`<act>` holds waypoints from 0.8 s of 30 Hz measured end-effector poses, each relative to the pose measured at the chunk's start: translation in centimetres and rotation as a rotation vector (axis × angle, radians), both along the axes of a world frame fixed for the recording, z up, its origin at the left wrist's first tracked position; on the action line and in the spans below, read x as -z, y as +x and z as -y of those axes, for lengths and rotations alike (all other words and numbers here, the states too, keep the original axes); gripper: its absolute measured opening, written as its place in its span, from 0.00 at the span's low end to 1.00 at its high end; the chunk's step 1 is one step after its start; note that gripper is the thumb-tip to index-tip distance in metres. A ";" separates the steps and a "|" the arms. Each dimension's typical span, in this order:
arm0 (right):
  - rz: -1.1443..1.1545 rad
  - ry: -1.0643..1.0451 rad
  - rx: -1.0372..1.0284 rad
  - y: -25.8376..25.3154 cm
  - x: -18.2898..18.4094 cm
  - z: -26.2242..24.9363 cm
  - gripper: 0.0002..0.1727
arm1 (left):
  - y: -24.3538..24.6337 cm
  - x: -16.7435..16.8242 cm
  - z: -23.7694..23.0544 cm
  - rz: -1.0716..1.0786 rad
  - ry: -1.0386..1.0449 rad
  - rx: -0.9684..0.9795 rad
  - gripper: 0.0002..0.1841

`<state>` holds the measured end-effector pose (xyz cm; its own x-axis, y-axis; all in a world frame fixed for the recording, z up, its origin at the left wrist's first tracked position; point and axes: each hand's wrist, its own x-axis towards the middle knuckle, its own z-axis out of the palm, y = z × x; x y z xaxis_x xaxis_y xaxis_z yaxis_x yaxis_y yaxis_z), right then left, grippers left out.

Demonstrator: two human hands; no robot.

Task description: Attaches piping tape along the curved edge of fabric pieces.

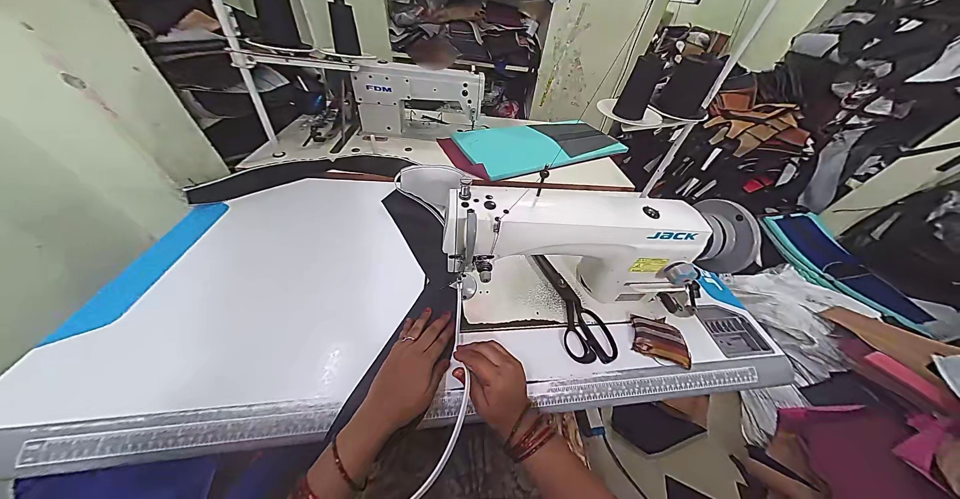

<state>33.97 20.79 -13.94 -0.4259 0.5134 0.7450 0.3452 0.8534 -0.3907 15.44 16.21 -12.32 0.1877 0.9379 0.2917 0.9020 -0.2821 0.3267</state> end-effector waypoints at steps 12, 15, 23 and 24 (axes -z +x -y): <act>0.059 0.042 -0.026 0.1 0.0 0.1 0.26 | -0.2 -0.6 -0.8 0.006 -0.066 0.014 0.28; 0.078 0.030 -0.044 0.1 -0.1 0.2 0.28 | -0.4 -0.7 -1.0 0.019 -0.089 0.027 0.28; 0.091 0.050 -0.057 0.3 -0.2 0.4 0.31 | -1.5 -1.2 0.0 0.044 -0.074 0.007 0.24; 0.095 0.053 -0.057 0.4 -0.2 0.4 0.31 | -1.6 -1.1 0.1 0.036 -0.048 -0.002 0.24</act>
